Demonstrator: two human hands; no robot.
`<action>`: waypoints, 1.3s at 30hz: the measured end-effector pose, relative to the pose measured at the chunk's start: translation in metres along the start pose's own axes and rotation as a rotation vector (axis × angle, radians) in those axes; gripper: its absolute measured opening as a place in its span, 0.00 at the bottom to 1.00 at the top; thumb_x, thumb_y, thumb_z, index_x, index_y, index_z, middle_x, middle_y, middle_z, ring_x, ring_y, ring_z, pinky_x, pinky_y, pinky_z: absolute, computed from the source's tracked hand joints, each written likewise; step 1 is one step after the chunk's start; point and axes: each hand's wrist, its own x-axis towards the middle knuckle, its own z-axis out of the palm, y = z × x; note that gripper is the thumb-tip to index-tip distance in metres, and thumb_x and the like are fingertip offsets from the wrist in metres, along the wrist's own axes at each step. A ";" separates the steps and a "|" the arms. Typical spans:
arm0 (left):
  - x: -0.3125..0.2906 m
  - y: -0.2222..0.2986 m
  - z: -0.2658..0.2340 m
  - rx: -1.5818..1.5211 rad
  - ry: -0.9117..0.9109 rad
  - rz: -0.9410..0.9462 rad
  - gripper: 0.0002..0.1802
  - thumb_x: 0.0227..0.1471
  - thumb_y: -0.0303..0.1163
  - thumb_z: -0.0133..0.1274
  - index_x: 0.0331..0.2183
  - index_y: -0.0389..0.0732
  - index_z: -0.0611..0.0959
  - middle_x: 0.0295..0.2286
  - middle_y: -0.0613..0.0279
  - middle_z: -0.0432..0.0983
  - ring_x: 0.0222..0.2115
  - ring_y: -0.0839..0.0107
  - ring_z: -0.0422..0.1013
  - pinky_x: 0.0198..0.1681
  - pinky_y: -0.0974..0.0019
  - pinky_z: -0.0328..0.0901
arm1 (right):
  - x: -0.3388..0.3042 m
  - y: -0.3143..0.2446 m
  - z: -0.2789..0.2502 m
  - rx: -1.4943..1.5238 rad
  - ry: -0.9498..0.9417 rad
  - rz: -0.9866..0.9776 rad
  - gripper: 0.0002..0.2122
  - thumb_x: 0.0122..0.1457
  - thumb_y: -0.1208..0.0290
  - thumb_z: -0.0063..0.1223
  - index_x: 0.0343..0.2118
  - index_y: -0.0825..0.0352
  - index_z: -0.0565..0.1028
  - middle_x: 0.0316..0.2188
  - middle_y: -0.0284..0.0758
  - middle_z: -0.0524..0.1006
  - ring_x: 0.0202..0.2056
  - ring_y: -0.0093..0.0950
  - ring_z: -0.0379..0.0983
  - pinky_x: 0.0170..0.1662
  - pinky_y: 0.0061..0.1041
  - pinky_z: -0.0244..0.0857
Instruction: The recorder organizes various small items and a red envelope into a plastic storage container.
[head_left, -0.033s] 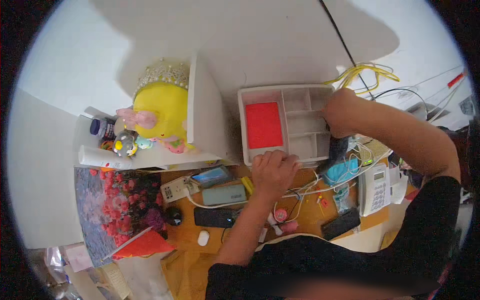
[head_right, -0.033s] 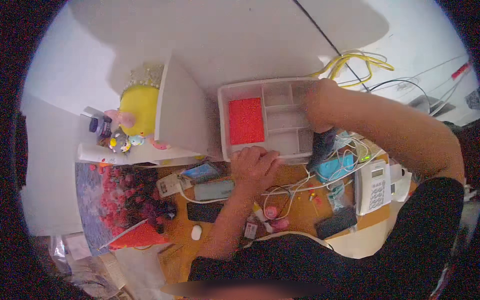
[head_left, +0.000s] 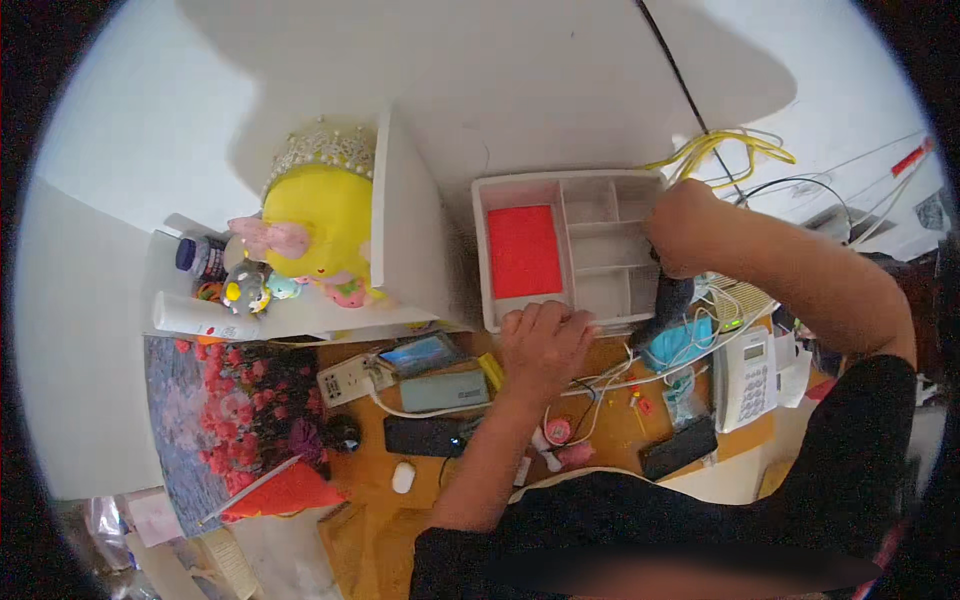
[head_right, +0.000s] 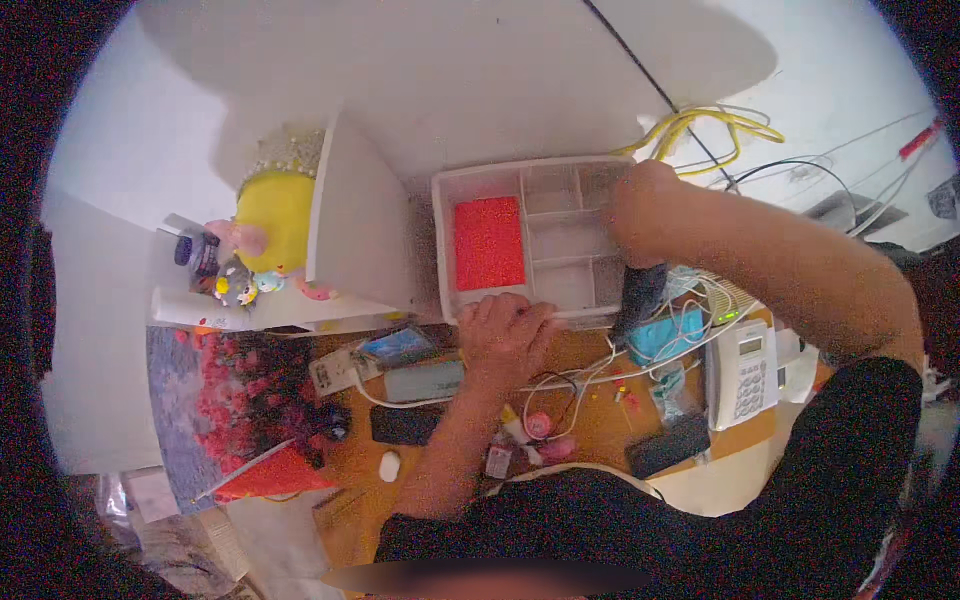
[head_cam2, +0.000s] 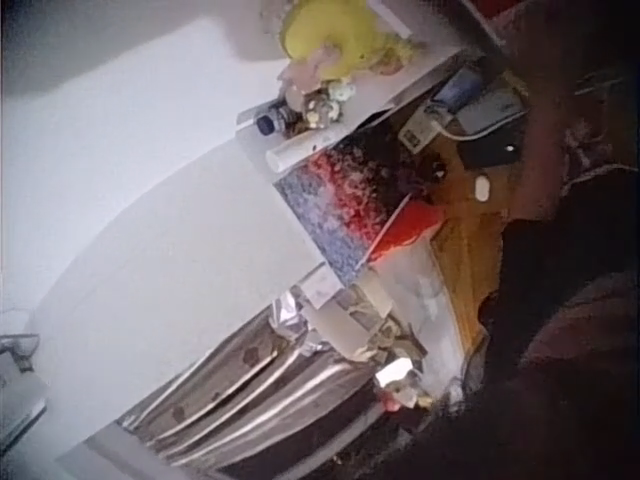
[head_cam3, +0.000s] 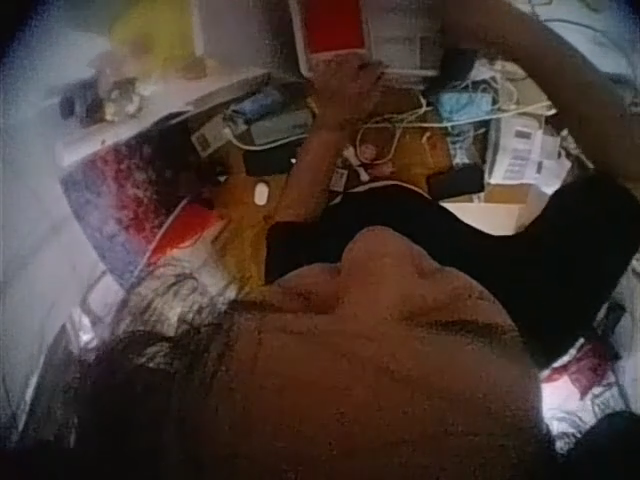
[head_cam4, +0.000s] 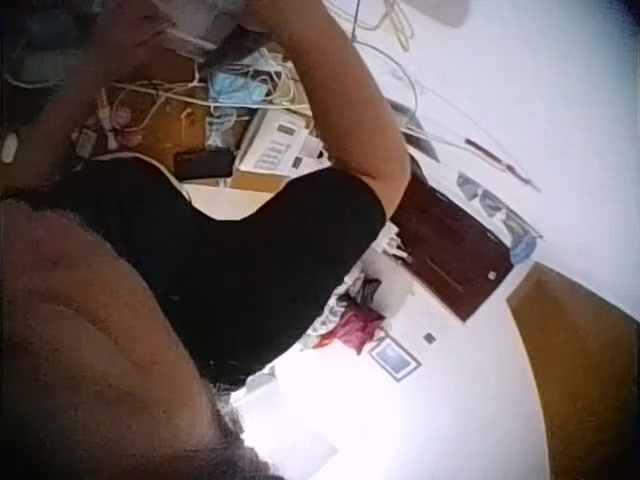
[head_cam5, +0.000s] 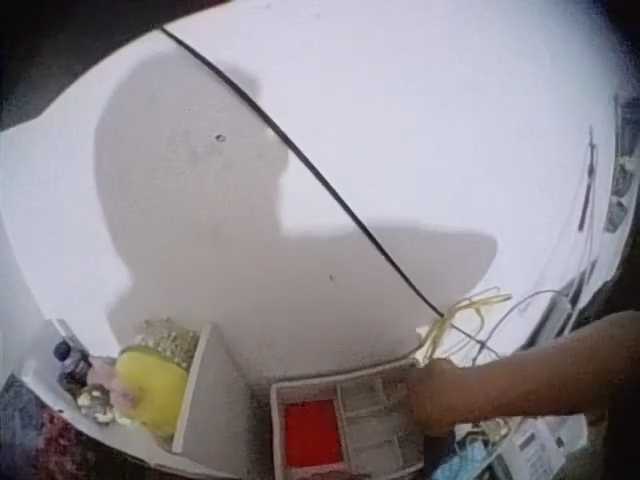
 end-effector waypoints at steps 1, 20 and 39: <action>-0.001 -0.001 0.001 0.018 0.007 -0.001 0.11 0.36 0.38 0.63 0.28 0.52 0.82 0.27 0.68 0.71 0.29 0.65 0.69 0.32 0.58 0.57 | -0.006 -0.001 0.000 -0.004 0.026 0.049 0.08 0.44 0.66 0.55 0.26 0.63 0.80 0.26 0.37 0.80 0.32 0.36 0.78 0.34 0.35 0.71; -0.003 0.000 -0.004 -0.005 -0.010 0.015 0.13 0.37 0.37 0.63 0.31 0.50 0.82 0.27 0.67 0.71 0.29 0.65 0.68 0.31 0.57 0.56 | 0.011 -0.011 0.020 -0.080 0.006 -0.110 0.09 0.49 0.70 0.52 0.34 0.59 0.79 0.28 0.37 0.80 0.34 0.37 0.79 0.34 0.39 0.72; 0.000 -0.001 -0.005 -0.007 -0.024 0.017 0.12 0.37 0.37 0.63 0.30 0.50 0.82 0.27 0.67 0.71 0.30 0.65 0.68 0.33 0.58 0.56 | 0.012 0.025 0.022 0.637 0.482 0.043 0.15 0.46 0.68 0.50 0.36 0.69 0.75 0.30 0.50 0.77 0.35 0.48 0.74 0.41 0.42 0.68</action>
